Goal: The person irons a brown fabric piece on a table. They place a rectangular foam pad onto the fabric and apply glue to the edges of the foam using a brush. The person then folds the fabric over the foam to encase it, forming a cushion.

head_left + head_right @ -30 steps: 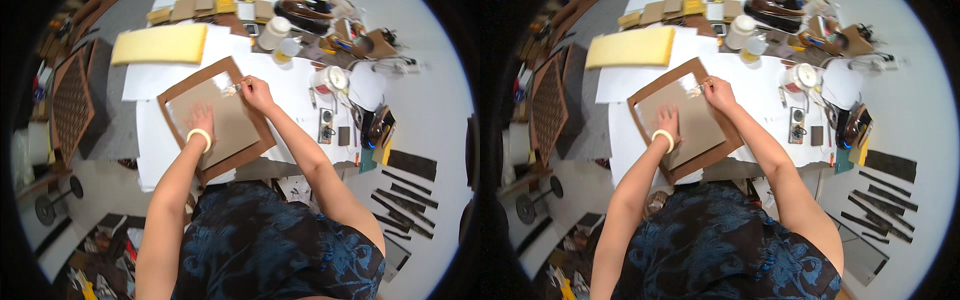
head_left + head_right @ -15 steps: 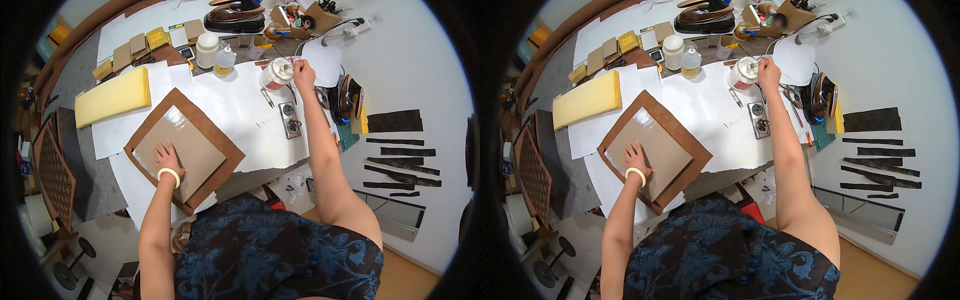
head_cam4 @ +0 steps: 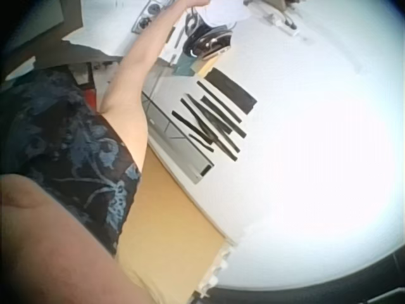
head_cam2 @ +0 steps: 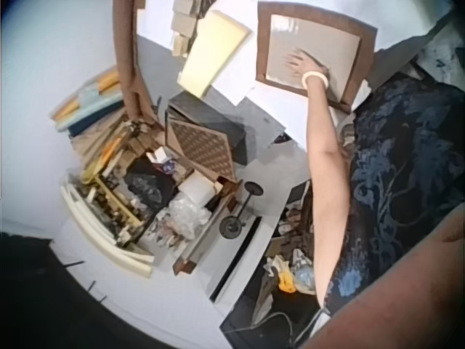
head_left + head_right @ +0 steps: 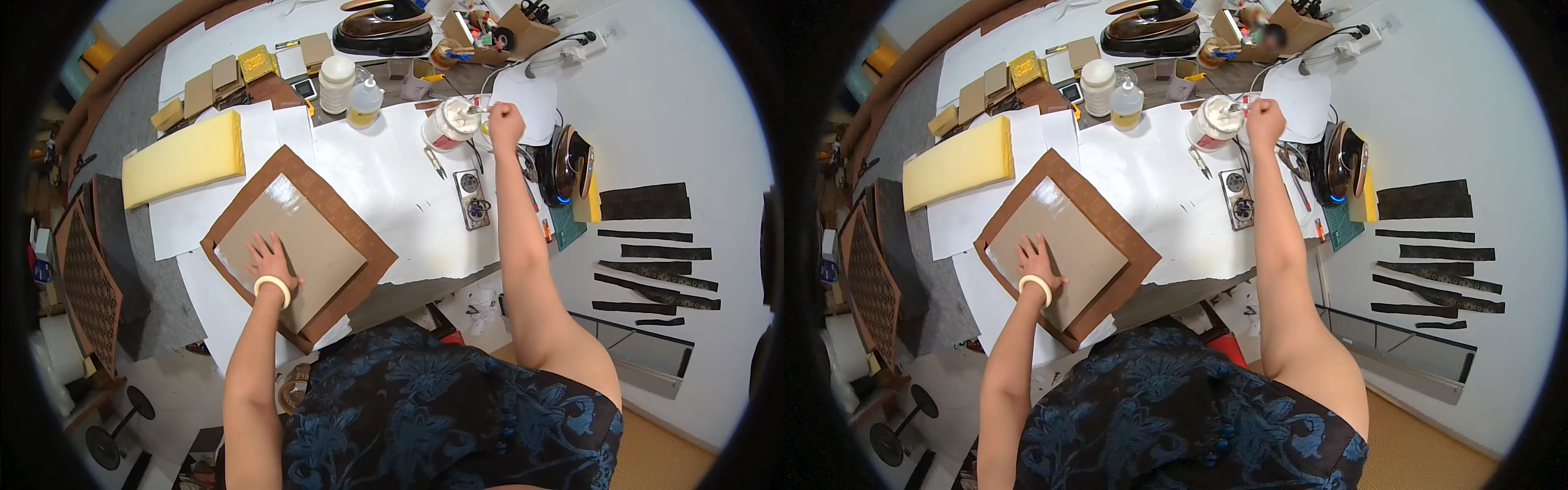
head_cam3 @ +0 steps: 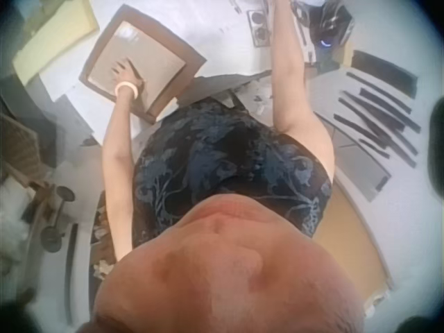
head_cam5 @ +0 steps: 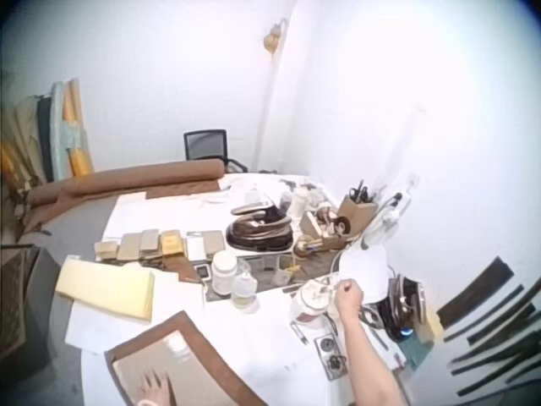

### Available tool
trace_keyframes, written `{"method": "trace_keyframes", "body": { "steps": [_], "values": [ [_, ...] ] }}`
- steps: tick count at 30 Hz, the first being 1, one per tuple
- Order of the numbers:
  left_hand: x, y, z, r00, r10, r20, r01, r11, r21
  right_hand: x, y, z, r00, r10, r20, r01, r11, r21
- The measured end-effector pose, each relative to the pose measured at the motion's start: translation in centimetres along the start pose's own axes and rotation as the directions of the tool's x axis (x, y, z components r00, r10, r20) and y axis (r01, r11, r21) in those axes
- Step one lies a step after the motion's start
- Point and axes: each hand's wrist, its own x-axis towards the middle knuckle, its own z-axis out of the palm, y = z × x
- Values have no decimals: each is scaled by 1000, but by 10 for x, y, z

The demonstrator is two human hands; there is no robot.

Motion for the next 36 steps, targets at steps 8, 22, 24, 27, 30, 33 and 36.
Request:
{"method": "trace_keyframes", "body": {
  "steps": [8, 22, 24, 27, 30, 33, 36],
  "values": [
    [8, -12, 10, 1000, 3, -27, -2, 1000, 7, -131, -119, -6, 872, 31, 489, -370, 696, 615],
    [7, -15, 10, 999, 21, -28, -22, 1000, -14, -297, -223, 55, 616, -498, 611, 139, 831, 538],
    [7, -13, 11, 999, 29, -34, -30, 999, -22, -302, -220, 62, 599, -558, 574, 199, 798, 569],
    [6, -15, 8, 999, 16, -30, -16, 1000, -18, -281, -218, 68, 655, -410, 635, 212, 906, 366],
    [7, -15, 8, 1000, 17, -21, -17, 1000, -16, -292, -228, 67, 673, -544, 502, 226, 797, 560],
    [7, -13, 8, 999, 40, -33, -40, 999, -10, -290, -214, 87, 650, -530, 544, 247, 825, 508],
    [5, -18, 8, 999, 17, -34, -18, 1000, -9, -278, -237, 79, 630, -464, 622, 208, 873, 441]
  ]
}}
